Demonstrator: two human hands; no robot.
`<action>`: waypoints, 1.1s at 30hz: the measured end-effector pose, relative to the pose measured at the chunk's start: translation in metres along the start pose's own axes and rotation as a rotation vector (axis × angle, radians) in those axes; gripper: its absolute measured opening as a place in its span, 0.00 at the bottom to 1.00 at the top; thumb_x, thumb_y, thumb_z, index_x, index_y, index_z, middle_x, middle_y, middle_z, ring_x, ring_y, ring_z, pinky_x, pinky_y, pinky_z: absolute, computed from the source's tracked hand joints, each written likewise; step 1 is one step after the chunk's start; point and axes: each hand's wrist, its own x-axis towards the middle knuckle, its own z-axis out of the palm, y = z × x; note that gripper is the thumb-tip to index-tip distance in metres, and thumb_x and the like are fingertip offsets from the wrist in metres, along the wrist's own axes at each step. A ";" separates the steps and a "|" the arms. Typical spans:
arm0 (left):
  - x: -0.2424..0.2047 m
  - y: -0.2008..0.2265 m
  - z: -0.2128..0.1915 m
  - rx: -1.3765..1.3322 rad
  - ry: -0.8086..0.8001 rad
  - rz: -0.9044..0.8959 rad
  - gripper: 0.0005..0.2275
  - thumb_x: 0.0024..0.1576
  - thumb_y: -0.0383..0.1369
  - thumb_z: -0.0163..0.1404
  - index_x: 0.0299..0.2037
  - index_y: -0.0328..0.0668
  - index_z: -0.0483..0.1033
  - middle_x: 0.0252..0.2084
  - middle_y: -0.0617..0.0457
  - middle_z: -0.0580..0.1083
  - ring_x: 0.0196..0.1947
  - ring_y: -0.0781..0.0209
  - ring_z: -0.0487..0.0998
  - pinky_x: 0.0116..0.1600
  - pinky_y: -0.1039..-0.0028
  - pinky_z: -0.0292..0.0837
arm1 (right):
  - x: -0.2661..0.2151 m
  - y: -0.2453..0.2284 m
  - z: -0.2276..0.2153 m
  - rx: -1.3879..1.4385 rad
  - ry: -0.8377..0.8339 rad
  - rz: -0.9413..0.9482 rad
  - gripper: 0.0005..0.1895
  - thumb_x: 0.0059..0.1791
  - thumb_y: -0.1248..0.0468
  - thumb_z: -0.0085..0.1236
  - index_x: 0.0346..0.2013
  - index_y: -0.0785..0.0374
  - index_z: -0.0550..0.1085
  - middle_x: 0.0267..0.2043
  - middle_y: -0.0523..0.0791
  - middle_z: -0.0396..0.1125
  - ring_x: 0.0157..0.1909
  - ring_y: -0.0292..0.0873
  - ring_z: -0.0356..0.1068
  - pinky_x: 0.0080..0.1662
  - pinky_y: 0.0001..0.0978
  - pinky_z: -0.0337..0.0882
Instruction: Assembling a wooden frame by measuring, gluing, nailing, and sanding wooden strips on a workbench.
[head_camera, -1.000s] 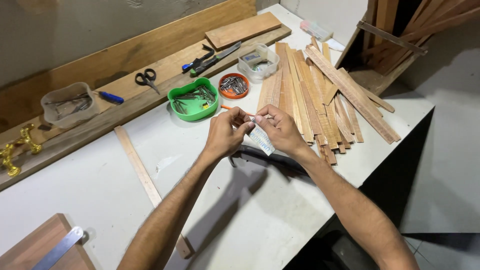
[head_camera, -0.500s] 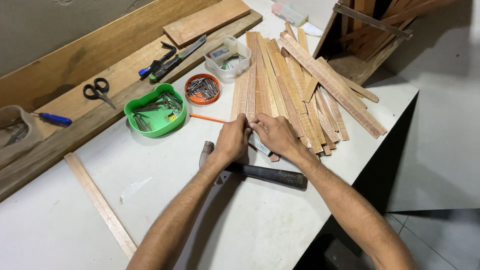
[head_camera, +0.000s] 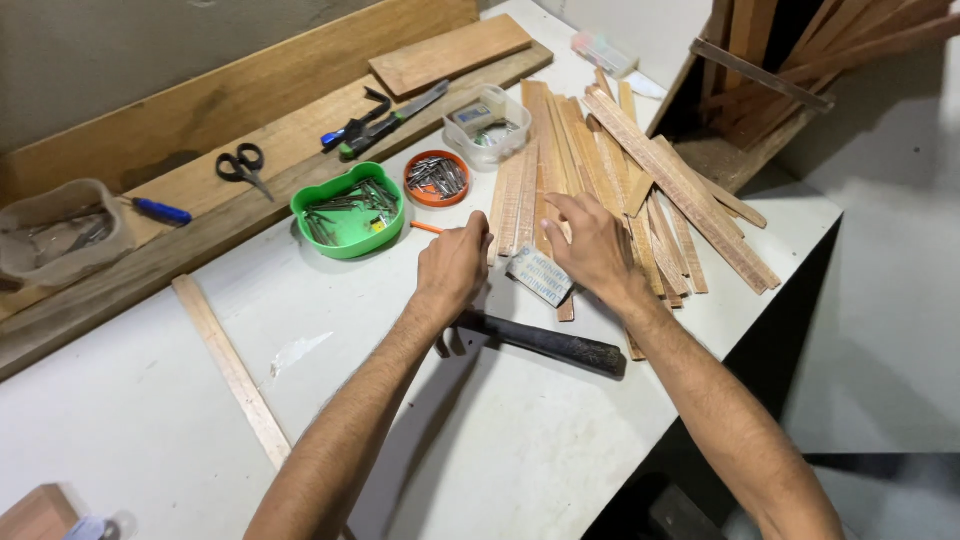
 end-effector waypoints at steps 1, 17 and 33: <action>-0.006 -0.002 -0.009 0.003 0.018 -0.011 0.08 0.65 0.37 0.45 0.46 0.43 0.67 0.30 0.38 0.78 0.33 0.33 0.79 0.36 0.43 0.72 | 0.003 -0.013 -0.009 0.005 0.000 -0.020 0.18 0.53 0.61 0.62 0.56 0.65 0.76 0.43 0.51 0.71 0.35 0.44 0.74 0.35 0.35 0.77; -0.206 -0.103 -0.154 0.100 0.411 -0.211 0.08 0.63 0.35 0.49 0.44 0.40 0.68 0.34 0.41 0.79 0.35 0.35 0.79 0.39 0.44 0.72 | 0.030 -0.252 0.009 0.300 0.126 -0.434 0.13 0.52 0.66 0.61 0.52 0.63 0.78 0.47 0.52 0.69 0.49 0.53 0.73 0.50 0.45 0.74; -0.303 -0.166 -0.188 0.038 0.329 -0.518 0.10 0.64 0.35 0.47 0.51 0.39 0.72 0.32 0.45 0.79 0.30 0.55 0.82 0.36 0.62 0.79 | 0.010 -0.356 0.128 -0.037 -0.902 -0.186 0.28 0.51 0.39 0.59 0.38 0.63 0.81 0.27 0.53 0.77 0.29 0.45 0.77 0.34 0.42 0.78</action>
